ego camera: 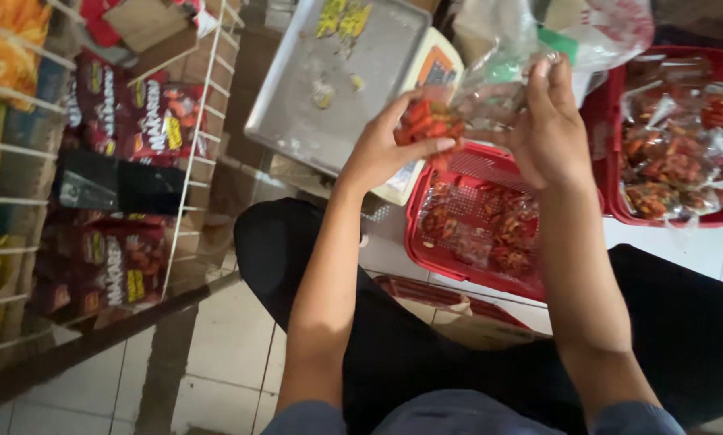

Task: The person sits on the floor and repeatedly weighs small portions of red snacks on a digital scale. They then transfer the snacks into clear plastic bags, tie the bags shut by hand, and place the finished packages into a red basket.

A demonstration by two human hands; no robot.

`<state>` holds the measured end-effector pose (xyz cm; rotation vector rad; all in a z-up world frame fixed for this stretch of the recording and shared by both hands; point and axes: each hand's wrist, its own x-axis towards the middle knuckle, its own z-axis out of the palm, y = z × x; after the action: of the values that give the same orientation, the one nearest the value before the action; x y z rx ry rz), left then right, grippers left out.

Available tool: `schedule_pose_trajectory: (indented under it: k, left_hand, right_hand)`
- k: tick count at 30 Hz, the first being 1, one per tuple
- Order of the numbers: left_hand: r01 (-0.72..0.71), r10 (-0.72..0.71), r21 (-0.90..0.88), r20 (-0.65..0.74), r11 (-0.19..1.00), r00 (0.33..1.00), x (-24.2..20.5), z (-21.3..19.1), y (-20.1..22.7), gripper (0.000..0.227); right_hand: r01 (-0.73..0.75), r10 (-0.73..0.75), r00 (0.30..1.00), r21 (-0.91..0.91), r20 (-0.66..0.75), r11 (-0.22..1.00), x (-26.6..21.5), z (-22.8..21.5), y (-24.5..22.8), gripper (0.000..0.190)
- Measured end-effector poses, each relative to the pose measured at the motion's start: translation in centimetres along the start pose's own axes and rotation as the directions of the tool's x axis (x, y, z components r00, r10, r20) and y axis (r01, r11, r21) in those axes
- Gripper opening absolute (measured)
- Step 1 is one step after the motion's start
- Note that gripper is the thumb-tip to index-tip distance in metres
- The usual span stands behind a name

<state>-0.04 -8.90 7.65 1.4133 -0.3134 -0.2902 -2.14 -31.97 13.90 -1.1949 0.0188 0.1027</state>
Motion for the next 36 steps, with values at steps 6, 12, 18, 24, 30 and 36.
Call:
schedule_pose_trajectory:
  k: [6,12,18,24,30,36]
  left_hand:
    - [0.071,-0.06,-0.049,0.19,0.996,0.98,1.1,2.7,1.0,0.055]
    - [0.109,-0.141,0.136,0.256,0.985,0.956,1.4,5.8,1.9,0.043]
    - [0.128,-0.235,0.301,0.35,0.945,0.907,2.2,8.8,1.5,0.038]
    - [0.068,-0.197,0.301,0.423,0.951,0.884,2.7,9.2,-1.1,0.039]
    - [0.128,-0.254,0.404,0.276,0.906,0.927,2.4,9.8,-2.5,0.04]
    - [0.152,-0.301,0.539,0.201,0.829,0.932,2.7,9.7,-3.0,0.043]
  right_hand:
    - [0.032,-0.027,0.995,0.043,-0.098,0.999,-4.1,-2.6,-1.9,0.028]
    - [0.092,-0.071,0.985,0.131,-0.156,0.987,-8.1,-6.3,1.2,0.034]
    - [-0.064,0.069,0.955,0.025,-0.29,0.998,-10.9,-6.9,4.8,0.031]
    - [-0.071,0.174,0.932,0.311,-0.317,0.948,-11.9,-7.3,7.9,0.029]
    - [-0.116,0.256,0.913,0.4,-0.318,0.909,-11.8,-5.9,7.3,0.038]
    - [-0.242,0.384,0.847,0.378,-0.366,0.894,-11.9,-5.5,8.9,0.036]
